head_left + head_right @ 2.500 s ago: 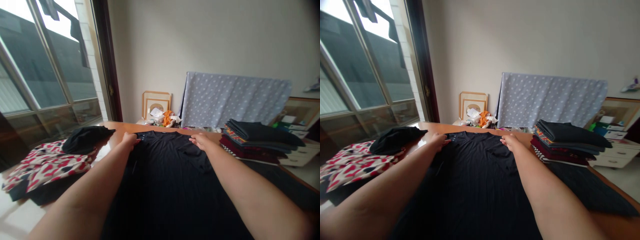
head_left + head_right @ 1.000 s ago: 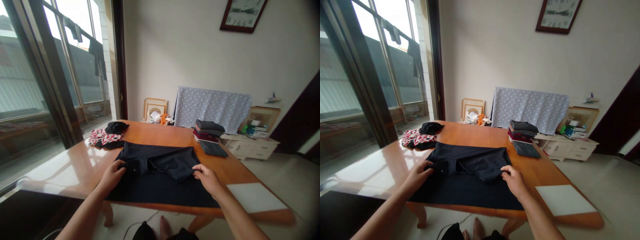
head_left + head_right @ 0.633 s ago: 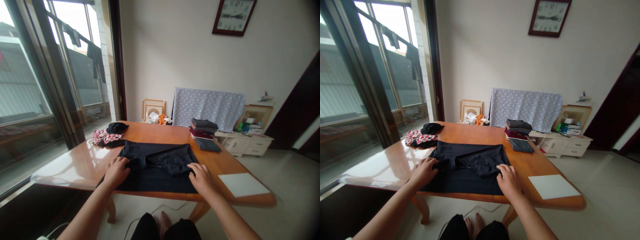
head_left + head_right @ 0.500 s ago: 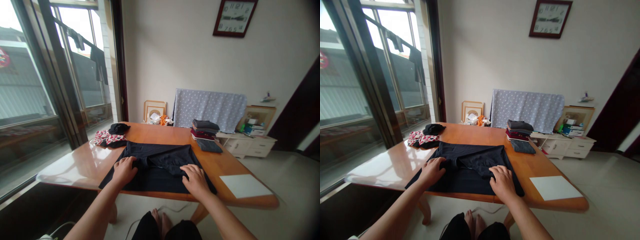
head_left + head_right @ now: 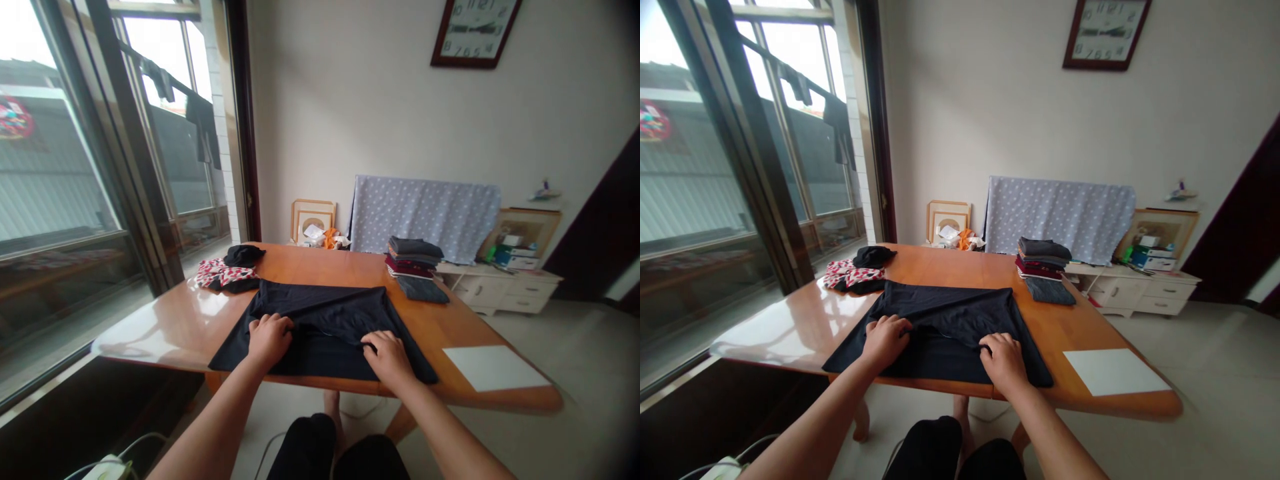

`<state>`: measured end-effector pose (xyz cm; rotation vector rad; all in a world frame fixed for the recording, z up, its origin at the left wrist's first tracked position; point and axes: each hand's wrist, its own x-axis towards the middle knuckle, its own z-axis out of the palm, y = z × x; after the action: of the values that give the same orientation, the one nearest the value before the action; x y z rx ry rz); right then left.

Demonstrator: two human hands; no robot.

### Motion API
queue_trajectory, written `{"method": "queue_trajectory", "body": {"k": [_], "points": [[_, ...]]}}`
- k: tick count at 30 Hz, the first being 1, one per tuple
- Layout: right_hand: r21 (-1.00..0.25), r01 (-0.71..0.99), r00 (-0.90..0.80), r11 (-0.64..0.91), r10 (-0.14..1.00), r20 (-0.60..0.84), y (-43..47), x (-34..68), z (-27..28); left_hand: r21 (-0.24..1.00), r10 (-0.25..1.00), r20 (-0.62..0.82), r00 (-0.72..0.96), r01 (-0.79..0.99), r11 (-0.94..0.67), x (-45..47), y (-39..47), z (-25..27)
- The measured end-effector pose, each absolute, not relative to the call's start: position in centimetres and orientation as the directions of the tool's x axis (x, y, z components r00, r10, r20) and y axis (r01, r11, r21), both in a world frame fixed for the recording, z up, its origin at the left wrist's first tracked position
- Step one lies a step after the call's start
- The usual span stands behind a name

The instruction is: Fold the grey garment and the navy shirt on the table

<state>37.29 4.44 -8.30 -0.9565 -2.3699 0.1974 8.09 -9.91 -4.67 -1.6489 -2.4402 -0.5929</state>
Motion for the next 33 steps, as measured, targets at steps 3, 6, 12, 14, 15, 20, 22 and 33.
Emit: {"method": "queue_trajectory", "body": {"k": [3, 6, 12, 14, 15, 20, 22, 33], "points": [[-0.361, 0.570, -0.552, 0.738, 0.669, 0.498, 4.4, 37.9, -8.2, 0.291, 0.837, 0.406, -0.368, 0.920, 0.263, 8.1, -11.0, -4.6], [-0.375, 0.531, -0.521, 0.760, 0.642, 0.562, 4.2, 38.7, -7.9, 0.364, 0.812, 0.477, -0.337, 0.916, 0.166, 8.1, -12.2, -4.7], [-0.342, 0.554, -0.546, 0.759, 0.641, 0.539, 2.3, 41.0, -8.2, 0.418, 0.836, 0.477, -0.270, 0.907, 0.054, 9.1, -15.0, -5.9], [-0.313, 0.588, -0.574, 0.746, 0.658, 0.488, 1.7, 41.5, -8.7, 0.416, 0.860, 0.437, -0.263, 0.907, 0.065, 9.6, -15.7, -6.4], [-0.300, 0.600, -0.584, 0.742, 0.662, 0.470, 1.5, 41.6, -8.9, 0.413, 0.869, 0.419, -0.263, 0.908, 0.075, 9.8, -15.9, -6.6], [-0.286, 0.605, -0.577, 0.743, 0.657, 0.485, 1.2, 41.7, -9.1, 0.378, 0.880, 0.406, -0.248, 0.922, 0.085, 10.3, -16.6, -6.5], [-0.284, 0.590, -0.586, 0.756, 0.643, 0.493, 1.1, 41.7, -8.9, 0.354, 0.885, 0.404, -0.233, 0.932, 0.084, 10.3, -16.9, -6.2], [-0.391, 0.597, -0.414, 0.701, 0.686, 0.599, 2.7, 42.5, -9.8, 0.286, 0.800, 0.472, -0.371, 0.923, 0.259, 9.4, -16.4, -5.8]]}}
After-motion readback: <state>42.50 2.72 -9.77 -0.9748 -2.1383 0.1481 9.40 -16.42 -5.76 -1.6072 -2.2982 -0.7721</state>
